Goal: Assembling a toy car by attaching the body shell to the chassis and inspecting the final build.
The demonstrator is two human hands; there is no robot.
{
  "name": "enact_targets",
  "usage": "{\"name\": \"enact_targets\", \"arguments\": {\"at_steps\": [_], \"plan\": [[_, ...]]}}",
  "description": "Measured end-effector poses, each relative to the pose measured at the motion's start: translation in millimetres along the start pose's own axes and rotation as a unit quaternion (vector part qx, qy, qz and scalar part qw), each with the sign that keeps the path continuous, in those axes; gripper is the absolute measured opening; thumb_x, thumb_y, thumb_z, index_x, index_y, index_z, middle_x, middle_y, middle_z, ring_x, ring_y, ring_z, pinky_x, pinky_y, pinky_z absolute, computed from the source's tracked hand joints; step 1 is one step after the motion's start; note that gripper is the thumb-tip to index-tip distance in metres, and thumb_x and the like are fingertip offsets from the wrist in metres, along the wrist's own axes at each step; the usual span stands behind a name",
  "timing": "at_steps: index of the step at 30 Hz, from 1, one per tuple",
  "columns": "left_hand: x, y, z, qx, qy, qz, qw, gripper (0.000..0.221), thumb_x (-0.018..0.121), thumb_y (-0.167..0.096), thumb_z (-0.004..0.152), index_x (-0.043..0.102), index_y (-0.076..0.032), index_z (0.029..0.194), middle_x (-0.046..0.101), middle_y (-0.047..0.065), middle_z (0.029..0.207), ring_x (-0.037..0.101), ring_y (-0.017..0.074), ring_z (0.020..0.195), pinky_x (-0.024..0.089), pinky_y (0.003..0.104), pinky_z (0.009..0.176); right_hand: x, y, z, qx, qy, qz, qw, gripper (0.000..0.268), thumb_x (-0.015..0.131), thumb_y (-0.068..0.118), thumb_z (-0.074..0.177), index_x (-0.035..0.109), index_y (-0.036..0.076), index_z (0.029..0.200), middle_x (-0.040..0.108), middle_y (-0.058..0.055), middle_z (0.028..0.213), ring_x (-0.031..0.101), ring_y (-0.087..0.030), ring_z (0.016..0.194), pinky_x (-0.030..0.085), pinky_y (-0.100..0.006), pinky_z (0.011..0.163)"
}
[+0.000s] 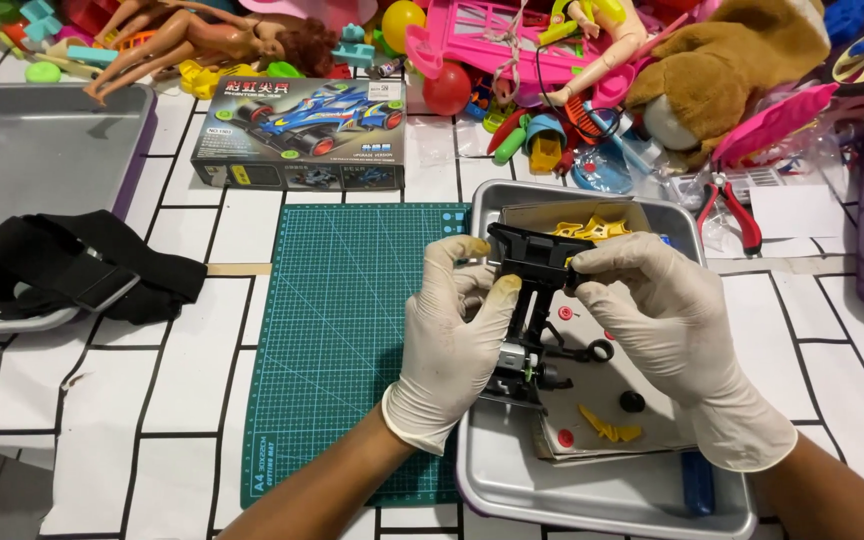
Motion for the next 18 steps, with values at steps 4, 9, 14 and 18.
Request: {"name": "enact_targets", "arguments": {"at_steps": [4, 9, 14, 18], "plan": [[-1.4, 5.6, 1.2, -0.014, -0.008, 0.036, 0.999, 0.027, 0.07, -0.021, 0.093, 0.053, -0.011, 0.111, 0.068, 0.003, 0.089, 0.07, 0.0134, 0.081, 0.06, 0.027, 0.073, 1.3, 3.3, 2.2, -0.012, 0.0, -0.01, 1.0, 0.021, 0.071, -0.003, 0.092, 0.067, -0.001, 0.113, 0.069, -0.012, 0.106, 0.066, -0.017, 0.097, 0.055, -0.024, 0.08], [-1.1, 8.5, -1.2, -0.026, -0.011, 0.049, 0.998, 0.027, 0.07, -0.023, 0.092, 0.055, -0.009, 0.111, 0.072, 0.008, 0.099, 0.075, 0.018, 0.088, 0.063, 0.03, 0.08, 1.2, -2.1, -0.7, -0.001, 0.002, 0.034, 0.999, 0.022, 0.071, -0.007, 0.091, 0.067, 0.001, 0.112, 0.066, -0.011, 0.105, 0.065, -0.018, 0.097, 0.056, -0.024, 0.08], [-1.4, 12.2, -1.4, -0.023, -0.01, 0.061, 0.998, 0.026, 0.07, -0.023, 0.093, 0.056, -0.009, 0.11, 0.072, 0.007, 0.095, 0.075, 0.0175, 0.086, 0.063, 0.029, 0.079, 3.8, -0.6, -0.2, 0.002, -0.016, 0.015, 1.0, 0.022, 0.073, -0.007, 0.089, 0.069, 0.0, 0.109, 0.068, -0.012, 0.105, 0.066, -0.02, 0.101, 0.055, -0.027, 0.086], [-1.4, 9.2, -4.2, -0.013, -0.013, 0.073, 0.997, 0.023, 0.069, -0.023, 0.094, 0.055, -0.011, 0.107, 0.071, 0.004, 0.085, 0.073, 0.0147, 0.078, 0.061, 0.029, 0.072, 4.2, 0.9, -0.6, 0.002, -0.014, -0.005, 1.0, 0.022, 0.074, -0.006, 0.089, 0.069, 0.0, 0.11, 0.069, -0.012, 0.105, 0.067, -0.02, 0.101, 0.055, -0.027, 0.089]]}}
Point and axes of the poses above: each hand's wrist, its own z-axis towards the middle knuckle, its own x-axis out of the palm, y = z × x, the point moved 2 cm from there along z, towards the middle knuckle
